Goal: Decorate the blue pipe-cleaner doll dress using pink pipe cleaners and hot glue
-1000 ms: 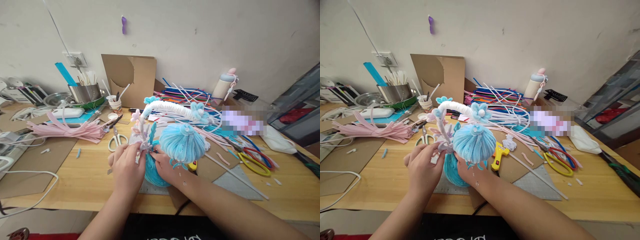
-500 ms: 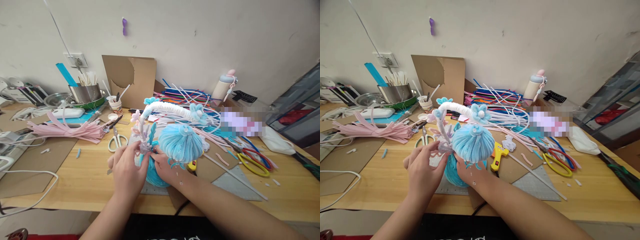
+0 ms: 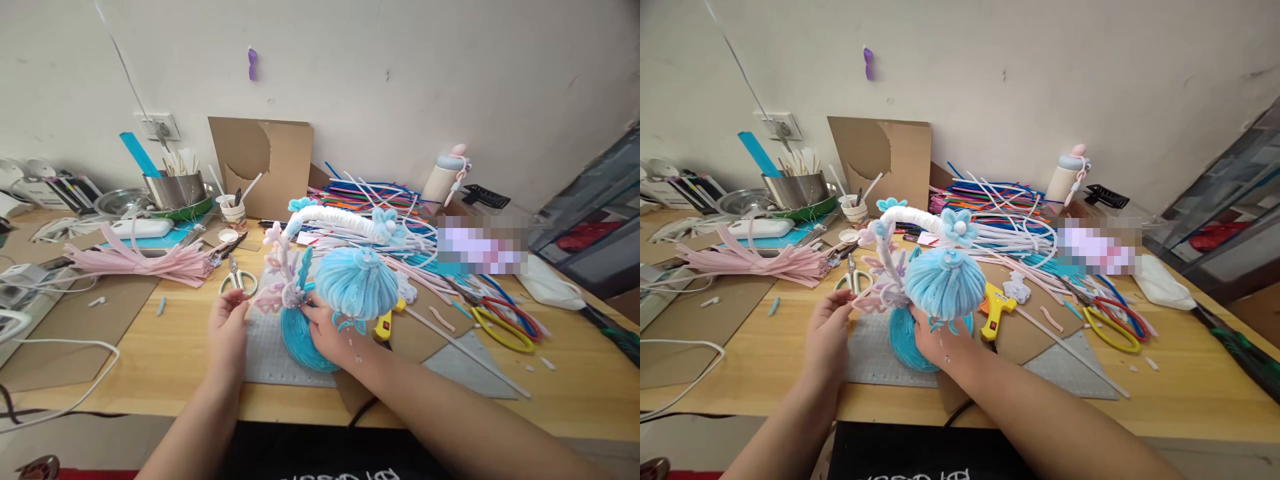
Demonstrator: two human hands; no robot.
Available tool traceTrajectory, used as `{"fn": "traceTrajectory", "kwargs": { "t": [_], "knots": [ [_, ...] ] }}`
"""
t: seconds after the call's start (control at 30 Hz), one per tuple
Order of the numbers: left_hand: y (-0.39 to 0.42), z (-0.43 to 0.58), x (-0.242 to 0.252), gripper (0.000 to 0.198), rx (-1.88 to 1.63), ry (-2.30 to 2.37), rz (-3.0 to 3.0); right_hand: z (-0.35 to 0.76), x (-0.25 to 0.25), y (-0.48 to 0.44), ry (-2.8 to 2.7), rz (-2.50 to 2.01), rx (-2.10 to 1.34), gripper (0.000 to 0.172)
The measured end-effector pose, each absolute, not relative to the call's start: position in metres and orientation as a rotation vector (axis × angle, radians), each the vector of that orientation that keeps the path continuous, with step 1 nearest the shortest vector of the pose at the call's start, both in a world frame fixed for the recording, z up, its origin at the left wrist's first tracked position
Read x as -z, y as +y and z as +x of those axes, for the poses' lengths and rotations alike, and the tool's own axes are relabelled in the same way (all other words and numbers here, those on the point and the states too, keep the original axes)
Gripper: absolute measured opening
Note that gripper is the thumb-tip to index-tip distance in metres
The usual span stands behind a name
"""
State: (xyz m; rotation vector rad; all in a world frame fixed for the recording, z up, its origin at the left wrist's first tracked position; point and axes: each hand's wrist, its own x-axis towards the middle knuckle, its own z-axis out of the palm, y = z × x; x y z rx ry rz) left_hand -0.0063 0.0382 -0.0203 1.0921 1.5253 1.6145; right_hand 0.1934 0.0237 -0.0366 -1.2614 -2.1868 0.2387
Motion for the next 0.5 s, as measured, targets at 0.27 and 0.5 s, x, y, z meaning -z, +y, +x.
{"fn": "traceTrajectory", "kwargs": {
  "t": [0.27, 0.5],
  "knots": [
    [0.0370, -0.0060, 0.0332, 0.026, -1.388, 1.456, 1.260, 0.1908, 0.0371, 0.0253, -2.210, -1.368, -0.290, 0.035],
    [0.0352, -0.0049, 0.0301, 0.026, -1.401, 1.486, 1.318, 0.1903, 0.0337, 0.0241, -2.221, -1.390, -0.291, 0.033]
  ]
}}
